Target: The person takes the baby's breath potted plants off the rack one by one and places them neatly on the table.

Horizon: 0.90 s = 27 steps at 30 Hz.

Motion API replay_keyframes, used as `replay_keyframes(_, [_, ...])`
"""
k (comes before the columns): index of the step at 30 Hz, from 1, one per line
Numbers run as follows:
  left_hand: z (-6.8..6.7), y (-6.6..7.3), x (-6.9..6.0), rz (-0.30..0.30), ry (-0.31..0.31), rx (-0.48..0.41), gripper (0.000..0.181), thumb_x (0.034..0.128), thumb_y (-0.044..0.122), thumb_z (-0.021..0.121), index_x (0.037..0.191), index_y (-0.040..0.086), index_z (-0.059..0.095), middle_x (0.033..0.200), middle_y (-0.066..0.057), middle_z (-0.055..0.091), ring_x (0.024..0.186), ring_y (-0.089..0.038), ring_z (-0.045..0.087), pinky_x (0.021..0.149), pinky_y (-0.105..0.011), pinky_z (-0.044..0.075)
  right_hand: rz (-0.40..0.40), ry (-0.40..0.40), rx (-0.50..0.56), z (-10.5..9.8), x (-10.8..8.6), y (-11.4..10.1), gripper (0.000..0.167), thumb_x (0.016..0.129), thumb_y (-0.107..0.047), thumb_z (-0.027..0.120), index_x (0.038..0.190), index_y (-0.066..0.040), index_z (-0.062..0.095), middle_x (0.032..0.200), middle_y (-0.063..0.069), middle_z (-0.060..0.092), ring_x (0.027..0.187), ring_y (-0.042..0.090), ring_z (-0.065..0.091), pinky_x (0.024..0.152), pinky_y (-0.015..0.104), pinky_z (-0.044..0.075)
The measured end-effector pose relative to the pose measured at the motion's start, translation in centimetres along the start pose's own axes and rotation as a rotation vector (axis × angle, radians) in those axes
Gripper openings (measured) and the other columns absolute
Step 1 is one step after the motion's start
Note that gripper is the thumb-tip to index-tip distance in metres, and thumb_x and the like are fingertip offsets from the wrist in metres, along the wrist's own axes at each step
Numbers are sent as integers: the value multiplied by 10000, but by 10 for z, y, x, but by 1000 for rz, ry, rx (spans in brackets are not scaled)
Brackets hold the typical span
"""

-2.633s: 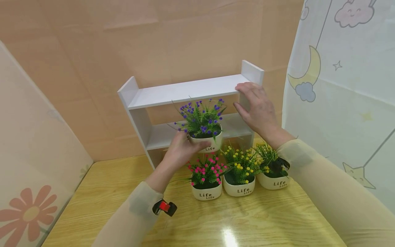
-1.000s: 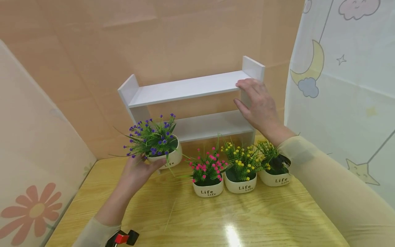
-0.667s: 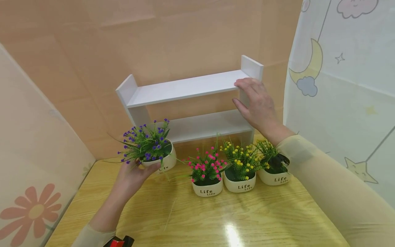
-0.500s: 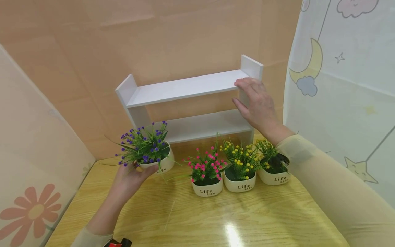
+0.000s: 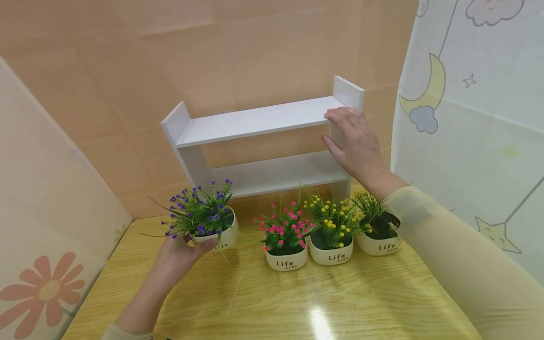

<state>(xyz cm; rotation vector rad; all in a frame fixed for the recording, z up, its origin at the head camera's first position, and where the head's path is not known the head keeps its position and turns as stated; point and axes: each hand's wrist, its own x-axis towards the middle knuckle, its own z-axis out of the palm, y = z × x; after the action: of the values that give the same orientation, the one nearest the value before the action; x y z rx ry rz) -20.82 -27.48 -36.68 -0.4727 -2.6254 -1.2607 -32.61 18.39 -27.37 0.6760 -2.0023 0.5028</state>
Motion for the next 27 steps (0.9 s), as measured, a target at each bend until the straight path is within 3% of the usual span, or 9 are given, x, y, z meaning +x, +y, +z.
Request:
replay_keyframes(5, [13, -7, -3, 20, -27, -37, 792, 909, 228, 947, 1580, 307, 534, 1556, 21, 607, 1481, -332, 537, 1142, -670, 484, 4, 0, -1, 0, -1, 0, 531, 995, -99, 822, 1473, -10, 609, 1487, 192, 625, 1461, 393, 502, 1291, 442, 344])
replay_keyframes(9, [22, -12, -5, 13, -50, -42, 785, 906, 259, 948, 1575, 312, 540, 1567, 3, 606, 1482, -370, 537, 1128, -662, 501, 8, 1, -1, -1, -1, 0, 532, 994, -97, 822, 1474, -13, 610, 1491, 189, 625, 1466, 390, 500, 1294, 437, 338])
replay_keyframes(16, [34, -22, -7, 25, -112, -64, 789, 900, 264, 950, 1568, 344, 537, 1551, 52, 610, 1490, -336, 535, 1160, -649, 475, 0, 6, -1, -1, -1, 0, 535, 991, -97, 828, 1473, -11, 613, 1486, 186, 630, 1463, 388, 506, 1295, 435, 336])
replay_keyframes(24, [40, -33, -7, -18, -178, -165, 816, 925, 259, 931, 1608, 303, 487, 1594, 14, 563, 1520, -344, 486, 1155, -611, 486, -7, 4, -4, -1, -1, -1, 538, 993, -101, 823, 1477, -6, 608, 1486, 190, 628, 1460, 391, 507, 1296, 437, 334])
replay_keyframes(27, [41, -34, -8, -50, -199, -122, 768, 942, 277, 914, 1598, 273, 515, 1560, 0, 596, 1468, -348, 543, 1124, -602, 521, -7, 4, -3, -2, 0, -1, 540, 993, -98, 822, 1478, -4, 606, 1490, 192, 625, 1461, 394, 505, 1298, 434, 331])
